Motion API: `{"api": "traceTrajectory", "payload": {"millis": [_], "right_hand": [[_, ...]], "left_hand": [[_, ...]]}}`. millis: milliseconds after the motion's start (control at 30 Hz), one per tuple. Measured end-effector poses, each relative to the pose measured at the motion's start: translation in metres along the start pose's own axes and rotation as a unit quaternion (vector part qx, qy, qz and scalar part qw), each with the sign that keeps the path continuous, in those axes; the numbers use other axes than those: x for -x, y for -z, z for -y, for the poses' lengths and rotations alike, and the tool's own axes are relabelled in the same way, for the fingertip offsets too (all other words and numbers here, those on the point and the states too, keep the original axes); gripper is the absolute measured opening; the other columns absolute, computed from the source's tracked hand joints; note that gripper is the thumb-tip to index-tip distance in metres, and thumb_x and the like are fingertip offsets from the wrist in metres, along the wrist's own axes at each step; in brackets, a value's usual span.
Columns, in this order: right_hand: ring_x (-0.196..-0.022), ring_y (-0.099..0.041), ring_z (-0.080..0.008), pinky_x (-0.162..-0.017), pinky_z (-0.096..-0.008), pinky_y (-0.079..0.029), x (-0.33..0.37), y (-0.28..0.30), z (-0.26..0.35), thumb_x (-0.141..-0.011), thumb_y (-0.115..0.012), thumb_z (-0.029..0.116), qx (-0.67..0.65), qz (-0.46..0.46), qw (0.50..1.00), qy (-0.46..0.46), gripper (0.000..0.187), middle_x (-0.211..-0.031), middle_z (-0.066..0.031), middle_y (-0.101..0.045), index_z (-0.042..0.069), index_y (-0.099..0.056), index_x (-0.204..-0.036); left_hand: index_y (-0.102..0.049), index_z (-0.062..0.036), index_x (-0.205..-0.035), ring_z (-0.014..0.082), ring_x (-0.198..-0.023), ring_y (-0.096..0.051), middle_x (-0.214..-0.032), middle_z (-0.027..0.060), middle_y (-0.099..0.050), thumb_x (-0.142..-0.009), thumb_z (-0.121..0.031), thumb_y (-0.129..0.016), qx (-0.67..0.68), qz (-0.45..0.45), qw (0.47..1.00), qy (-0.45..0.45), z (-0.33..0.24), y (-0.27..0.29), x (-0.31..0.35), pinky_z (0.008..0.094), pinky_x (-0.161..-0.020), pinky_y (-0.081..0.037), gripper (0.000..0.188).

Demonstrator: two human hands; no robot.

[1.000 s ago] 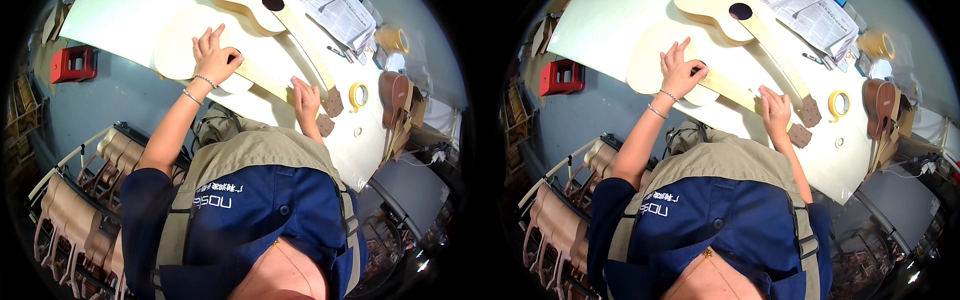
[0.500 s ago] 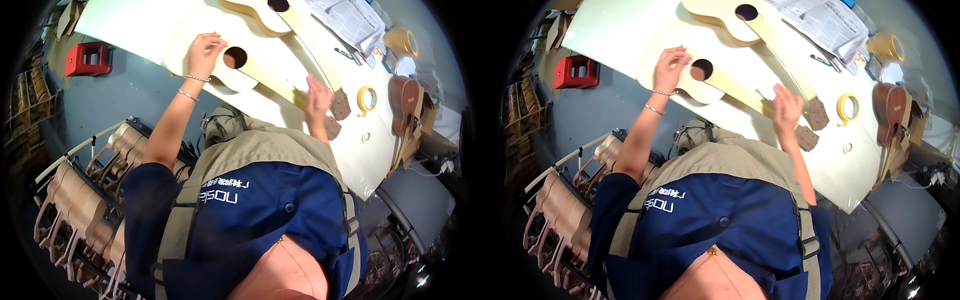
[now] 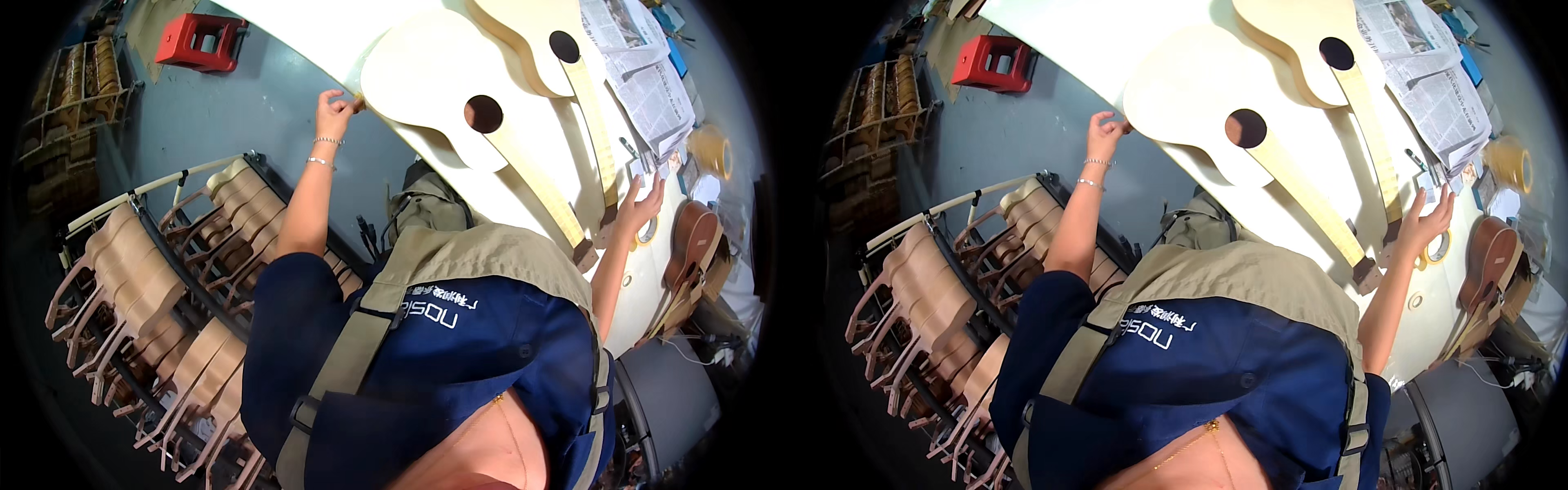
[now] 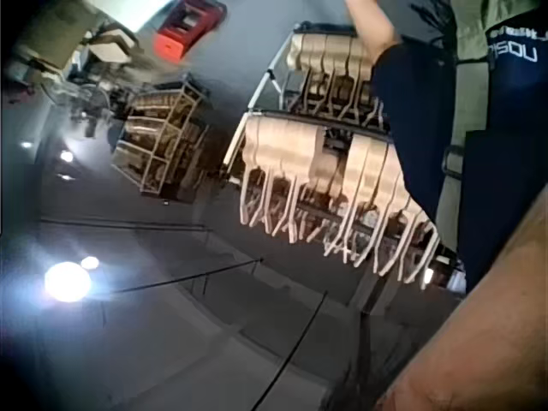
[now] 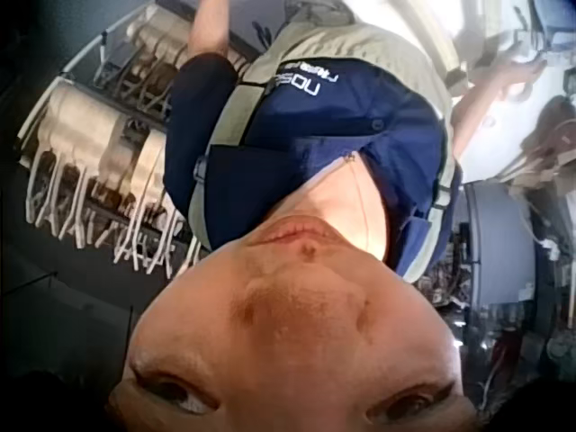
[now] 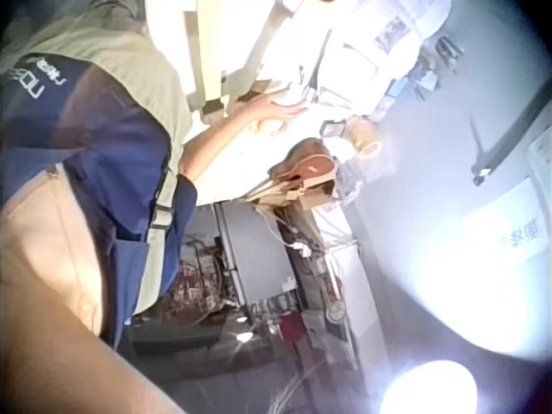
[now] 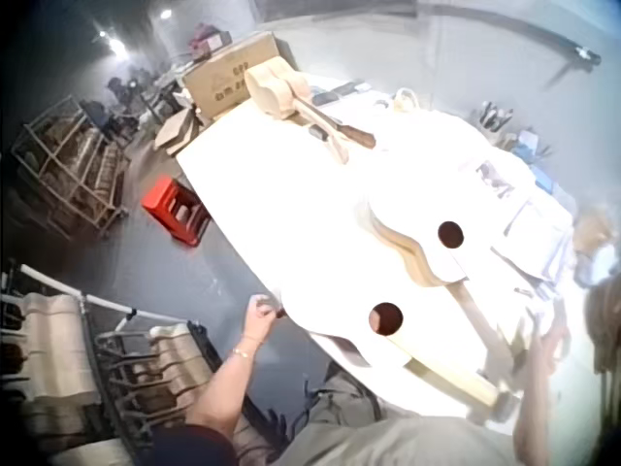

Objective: The person wipes the body of a guitar with a cloth, then applies masking tape to the fretboard. They place the guitar on a rack and repeat the process with another guitar, using a utility knife to cut the tape.

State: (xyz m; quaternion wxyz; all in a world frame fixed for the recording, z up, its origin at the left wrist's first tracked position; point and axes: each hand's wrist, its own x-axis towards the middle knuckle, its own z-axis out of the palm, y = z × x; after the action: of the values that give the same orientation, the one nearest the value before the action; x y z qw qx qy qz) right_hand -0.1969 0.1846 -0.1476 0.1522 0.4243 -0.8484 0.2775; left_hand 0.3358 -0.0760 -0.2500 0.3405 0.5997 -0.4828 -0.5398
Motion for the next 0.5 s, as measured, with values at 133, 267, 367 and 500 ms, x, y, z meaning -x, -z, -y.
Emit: {"api": "traceTrajectory", "payload": {"millis": [133, 267, 367, 500], "right_hand": [[-0.117, -0.046, -0.0338, -0.099, -0.0385, -0.033, 0.038, 0.018, 0.042, -0.089, -0.058, 0.017, -0.112, -0.008, 0.992, -0.049, 0.040, -0.124, -0.0199, -0.051, 0.001, -0.051, -0.124], [-0.090, -0.056, -0.0301, -0.080, -0.0384, -0.041, 0.081, 0.013, 0.072, -0.087, -0.057, 0.014, -0.104, 0.105, 0.988, 0.039, 0.019, -0.098, -0.0150, -0.061, 0.003, -0.062, -0.101], [-0.068, -0.056, -0.0262, -0.071, -0.0378, -0.041, 0.086, 0.007, 0.100, -0.082, -0.063, 0.018, -0.154, 0.146, 0.975, 0.072, 0.011, -0.071, -0.0069, -0.062, 0.009, -0.067, -0.079], [-0.058, -0.053, -0.0217, -0.067, -0.0354, -0.041, 0.079, 0.012, 0.100, -0.079, -0.066, 0.019, -0.175, 0.142, 0.969, 0.099, 0.013, -0.061, -0.0032, -0.060, 0.010, -0.066, -0.069]], "left_hand": [[-0.047, 0.0031, -0.105, 0.0147, -0.070, -0.062, -0.076, 0.0103, -0.063, -0.076, -0.032, -0.076, -0.088, -0.135, 0.985, 0.061, -0.028, 0.002, -0.008, 0.0244, -0.069, -0.049, 0.054], [-0.053, 0.0024, -0.100, 0.0147, -0.078, -0.061, -0.082, 0.0098, -0.063, -0.089, -0.024, -0.061, -0.003, -0.192, 0.964, -0.187, -0.087, -0.015, -0.046, 0.0279, -0.076, -0.049, 0.030], [-0.066, -0.0021, -0.093, 0.0182, -0.085, -0.061, -0.092, 0.0073, -0.066, -0.087, -0.014, -0.061, -0.117, -0.055, 0.924, -0.360, -0.174, -0.115, -0.029, 0.0310, -0.081, -0.047, 0.014], [-0.068, -0.0049, -0.087, 0.0256, -0.095, -0.060, -0.093, 0.0096, -0.066, -0.079, -0.010, -0.065, -0.160, 0.162, 0.781, -0.582, -0.242, -0.284, 0.001, 0.0344, -0.084, -0.046, 0.010]]}}
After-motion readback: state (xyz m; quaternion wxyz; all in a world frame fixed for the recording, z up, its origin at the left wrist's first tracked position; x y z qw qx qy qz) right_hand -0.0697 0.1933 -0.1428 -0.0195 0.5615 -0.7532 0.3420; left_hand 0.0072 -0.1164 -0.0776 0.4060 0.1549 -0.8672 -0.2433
